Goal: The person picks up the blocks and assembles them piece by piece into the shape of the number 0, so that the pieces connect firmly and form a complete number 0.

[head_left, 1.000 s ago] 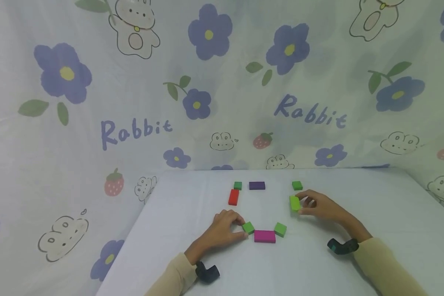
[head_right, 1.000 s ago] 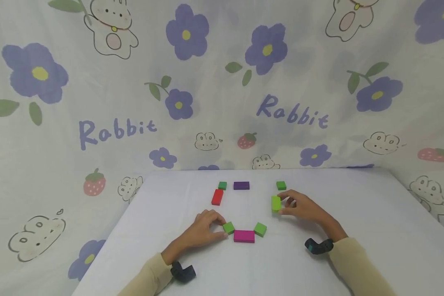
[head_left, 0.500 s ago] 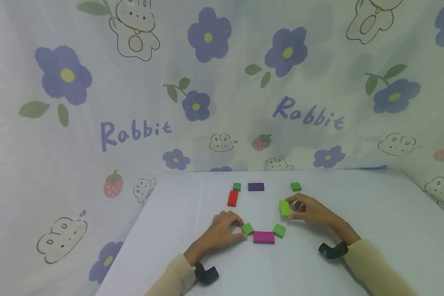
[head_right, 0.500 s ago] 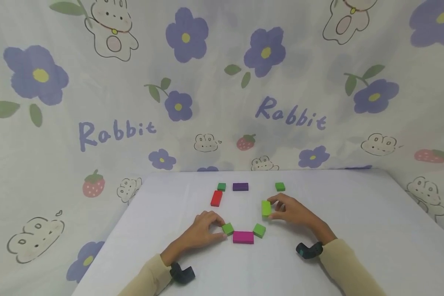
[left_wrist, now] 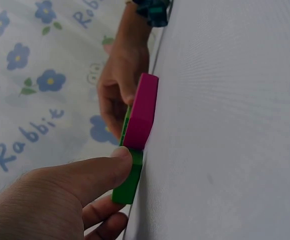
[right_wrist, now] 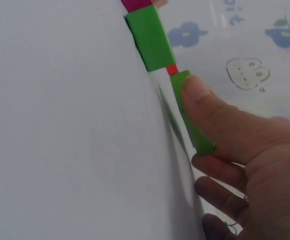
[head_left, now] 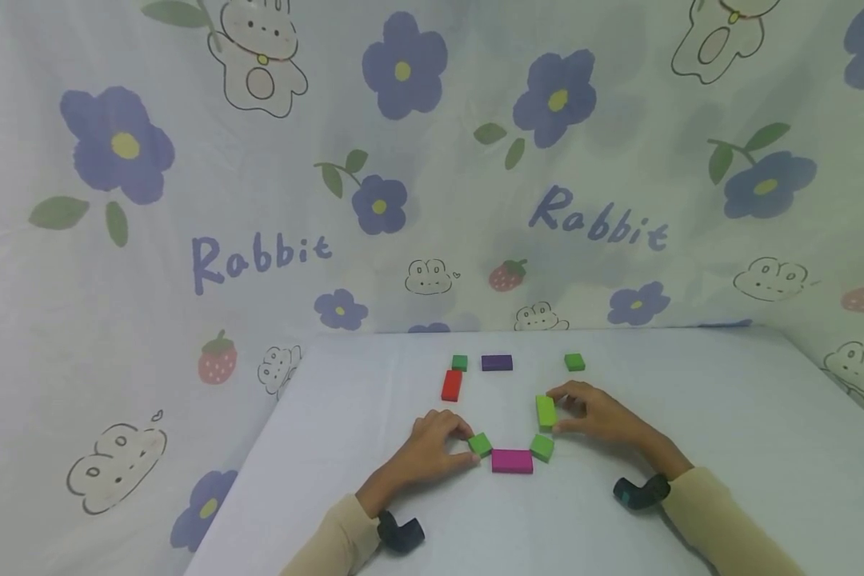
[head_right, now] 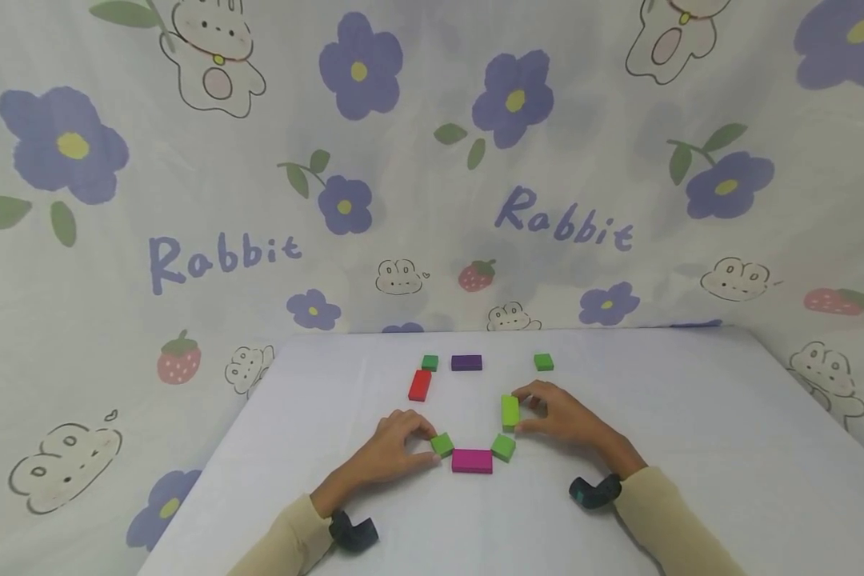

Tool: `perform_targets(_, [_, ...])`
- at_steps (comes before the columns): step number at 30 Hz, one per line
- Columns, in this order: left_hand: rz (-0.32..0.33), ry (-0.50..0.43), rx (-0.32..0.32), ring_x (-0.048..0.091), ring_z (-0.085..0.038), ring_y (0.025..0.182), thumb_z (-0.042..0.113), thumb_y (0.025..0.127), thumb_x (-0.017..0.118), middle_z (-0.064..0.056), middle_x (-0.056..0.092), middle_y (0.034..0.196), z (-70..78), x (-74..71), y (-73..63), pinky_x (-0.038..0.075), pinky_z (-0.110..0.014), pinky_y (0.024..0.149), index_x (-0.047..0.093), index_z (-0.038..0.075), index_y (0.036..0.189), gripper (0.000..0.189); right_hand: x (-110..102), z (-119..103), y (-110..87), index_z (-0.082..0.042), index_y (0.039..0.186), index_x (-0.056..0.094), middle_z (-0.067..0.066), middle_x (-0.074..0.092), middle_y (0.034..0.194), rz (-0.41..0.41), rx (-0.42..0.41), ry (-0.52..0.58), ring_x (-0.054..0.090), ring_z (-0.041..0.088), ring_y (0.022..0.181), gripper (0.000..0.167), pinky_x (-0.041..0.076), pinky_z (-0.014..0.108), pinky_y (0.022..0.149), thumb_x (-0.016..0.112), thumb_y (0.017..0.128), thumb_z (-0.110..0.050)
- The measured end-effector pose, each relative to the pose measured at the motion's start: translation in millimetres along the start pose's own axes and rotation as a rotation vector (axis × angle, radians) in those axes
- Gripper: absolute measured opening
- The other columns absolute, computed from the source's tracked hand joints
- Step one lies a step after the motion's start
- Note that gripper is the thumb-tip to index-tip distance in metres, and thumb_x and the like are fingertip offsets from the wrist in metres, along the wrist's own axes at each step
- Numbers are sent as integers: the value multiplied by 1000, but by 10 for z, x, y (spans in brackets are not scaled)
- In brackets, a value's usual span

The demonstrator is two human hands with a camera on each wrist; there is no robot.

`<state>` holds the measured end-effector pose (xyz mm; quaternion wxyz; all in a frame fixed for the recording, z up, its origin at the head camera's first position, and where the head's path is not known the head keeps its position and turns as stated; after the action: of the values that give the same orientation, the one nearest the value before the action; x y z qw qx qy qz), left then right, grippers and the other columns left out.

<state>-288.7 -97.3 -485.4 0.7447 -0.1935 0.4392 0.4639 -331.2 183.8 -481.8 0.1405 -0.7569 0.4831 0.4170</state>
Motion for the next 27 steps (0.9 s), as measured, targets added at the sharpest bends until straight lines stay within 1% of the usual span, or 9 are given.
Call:
perform_targets(4, [5, 9, 3, 47, -5, 102, 45, 86, 74, 16, 59, 102, 3, 3, -3, 35, -32, 87, 63, 26, 108, 31, 18, -52, -9, -14, 129, 64, -2, 66, 120, 17, -15, -32, 60, 16, 107, 61, 53, 34, 95, 83, 78, -42])
perform_targets(8, [9, 6, 5, 47, -6, 102, 44, 86, 73, 15, 59, 102, 18, -10, -1, 36, -33, 87, 64, 25, 107, 30, 31, -82, -10, -17, 130, 64, -6, 65, 118, 28, -9, -71, 58, 14, 108, 62, 53, 37, 97, 83, 77, -42])
perform_targets(15, [2, 12, 7, 47, -6, 102, 45, 86, 73, 14, 60, 102, 17, 5, -7, 35, -32, 87, 64, 25, 107, 31, 60, -76, -10, -15, 130, 63, -6, 62, 118, 5, -13, -106, 56, 14, 109, 61, 52, 41, 99, 81, 80, -45])
perform_targets(21, [0, 4, 4, 47, -5, 102, 44, 86, 73, 15, 59, 103, 19, -2, -3, 36, -33, 87, 64, 25, 107, 30, 65, -44, -19, -17, 132, 63, -8, 61, 117, -11, 1, -76, 55, 12, 109, 51, 52, 40, 98, 73, 88, -42])
perform_targets(27, [-7, 1, -3, 47, -5, 102, 43, 87, 73, 15, 58, 102, 23, -13, -2, 36, -33, 88, 64, 26, 107, 28, 69, -40, -8, -19, 131, 64, -9, 60, 116, -12, 3, -77, 53, 11, 108, 51, 52, 40, 98, 73, 88, -45])
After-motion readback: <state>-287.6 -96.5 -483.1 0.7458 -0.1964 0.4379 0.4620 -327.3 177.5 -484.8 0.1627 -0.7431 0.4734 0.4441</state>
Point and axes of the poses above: each hand's wrist, its own y-axis towards the middle knuckle, its own x-axis out of the palm, z = x × y, the point moved 7 cm from there along y, towards the middle knuckle
